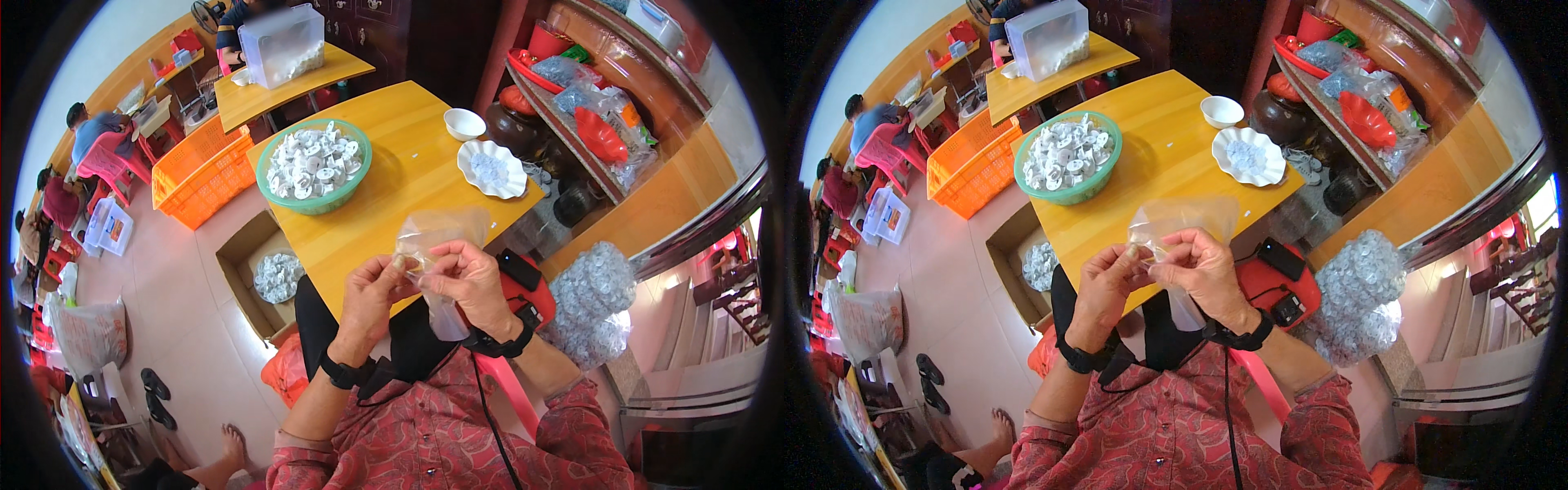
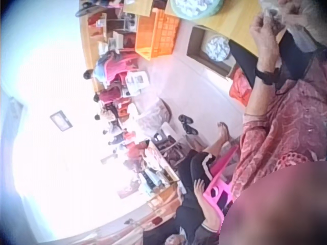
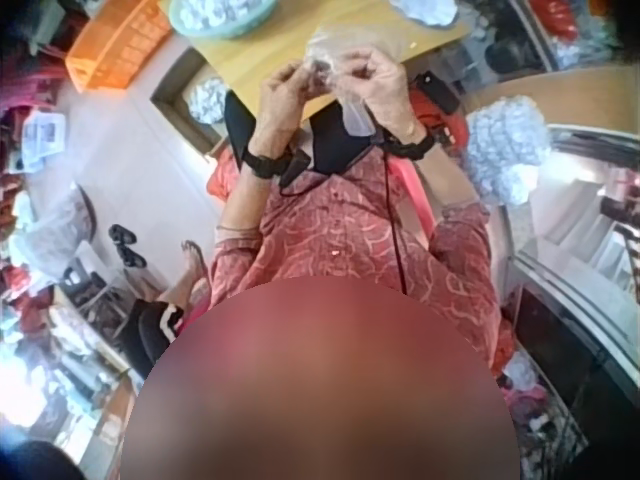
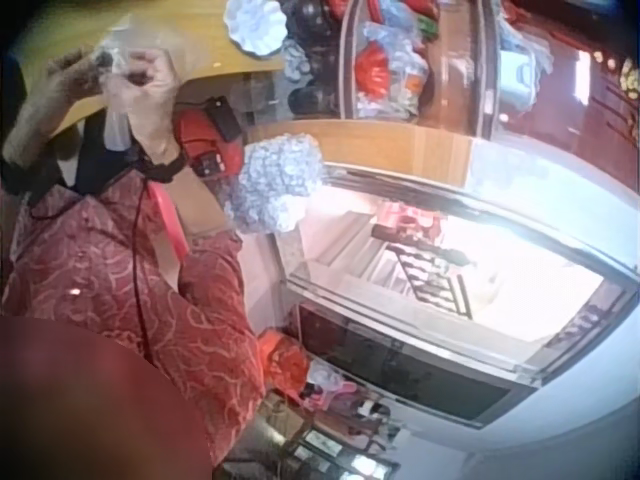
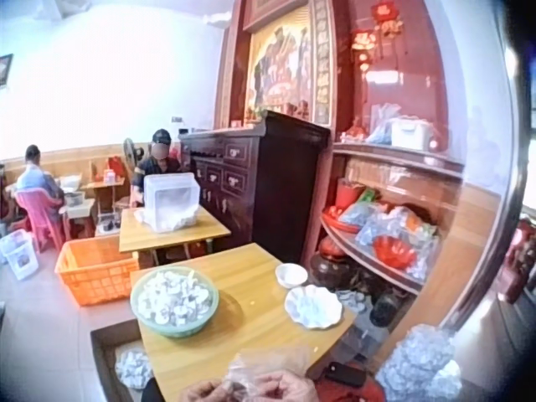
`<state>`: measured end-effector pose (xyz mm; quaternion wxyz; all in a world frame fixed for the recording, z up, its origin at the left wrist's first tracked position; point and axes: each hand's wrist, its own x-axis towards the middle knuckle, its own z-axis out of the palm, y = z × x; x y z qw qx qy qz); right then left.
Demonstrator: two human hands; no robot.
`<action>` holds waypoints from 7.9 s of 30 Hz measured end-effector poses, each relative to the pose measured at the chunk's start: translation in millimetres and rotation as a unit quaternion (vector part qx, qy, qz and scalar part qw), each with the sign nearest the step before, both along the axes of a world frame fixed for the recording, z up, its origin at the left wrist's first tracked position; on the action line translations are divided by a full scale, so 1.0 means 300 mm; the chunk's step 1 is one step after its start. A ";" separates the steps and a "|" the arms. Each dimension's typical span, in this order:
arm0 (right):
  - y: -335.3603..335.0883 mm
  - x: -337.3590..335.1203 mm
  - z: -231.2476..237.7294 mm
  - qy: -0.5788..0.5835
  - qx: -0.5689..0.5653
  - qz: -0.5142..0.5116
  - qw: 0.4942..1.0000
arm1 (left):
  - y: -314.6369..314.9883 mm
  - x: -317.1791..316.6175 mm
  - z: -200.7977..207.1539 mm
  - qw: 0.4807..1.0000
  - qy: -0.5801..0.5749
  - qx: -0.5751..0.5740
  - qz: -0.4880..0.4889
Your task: The recorder is seen assembling or inspecting small white plastic components and placing them into a plastic bag.
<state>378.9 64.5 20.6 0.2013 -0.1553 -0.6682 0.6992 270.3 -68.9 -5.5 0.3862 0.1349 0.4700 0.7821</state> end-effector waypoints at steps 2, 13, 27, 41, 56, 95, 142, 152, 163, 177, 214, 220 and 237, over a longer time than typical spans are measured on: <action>0.021 0.000 -0.018 0.016 -0.087 -0.041 0.995 | -0.013 -0.028 -0.004 0.993 -0.104 0.060 -0.004; 0.199 0.146 -0.137 0.081 -0.035 -0.234 0.968 | -0.152 -0.281 -0.103 0.919 -0.312 0.236 0.049; 0.064 0.036 0.076 -0.056 0.493 0.026 0.868 | -0.056 -0.145 0.111 0.992 0.124 -0.023 0.006; 0.165 0.008 0.151 -0.016 -0.078 -0.050 0.996 | -0.157 -0.099 0.070 0.693 0.683 -0.233 0.008; 0.173 0.025 0.202 -0.035 0.504 -0.059 0.861 | -0.187 -0.095 0.109 0.621 0.752 -0.206 -0.075; 0.177 0.169 0.308 -0.101 0.383 0.109 0.912 | -0.079 -0.102 0.161 0.629 0.654 -0.194 0.373; 0.567 -0.640 0.252 0.108 0.643 -0.200 0.731 | 0.276 -1.031 0.298 0.601 0.717 -0.191 0.297; 0.515 -0.988 0.002 0.017 0.636 -0.067 0.768 | 0.111 -1.282 0.138 0.601 0.674 -0.303 0.304; 0.494 -1.087 -0.092 0.055 0.538 0.069 0.839 | -0.082 -1.296 -0.078 0.629 0.650 -0.351 0.242; 0.422 -0.978 -0.105 0.001 0.428 -0.086 0.899 | -0.139 -1.000 -0.162 0.668 0.620 -0.262 0.318; 0.312 -0.780 -0.042 0.012 0.251 -0.180 0.951 | -0.048 -0.598 -0.196 0.810 0.274 -0.179 0.486; 0.337 -0.589 0.090 -0.025 0.217 -0.141 0.966 | -0.097 -0.288 -0.041 0.918 0.141 -0.096 0.357; 0.411 -0.383 0.284 -0.241 0.412 -0.025 0.878 | -0.061 0.074 -0.017 0.984 -0.037 0.013 0.176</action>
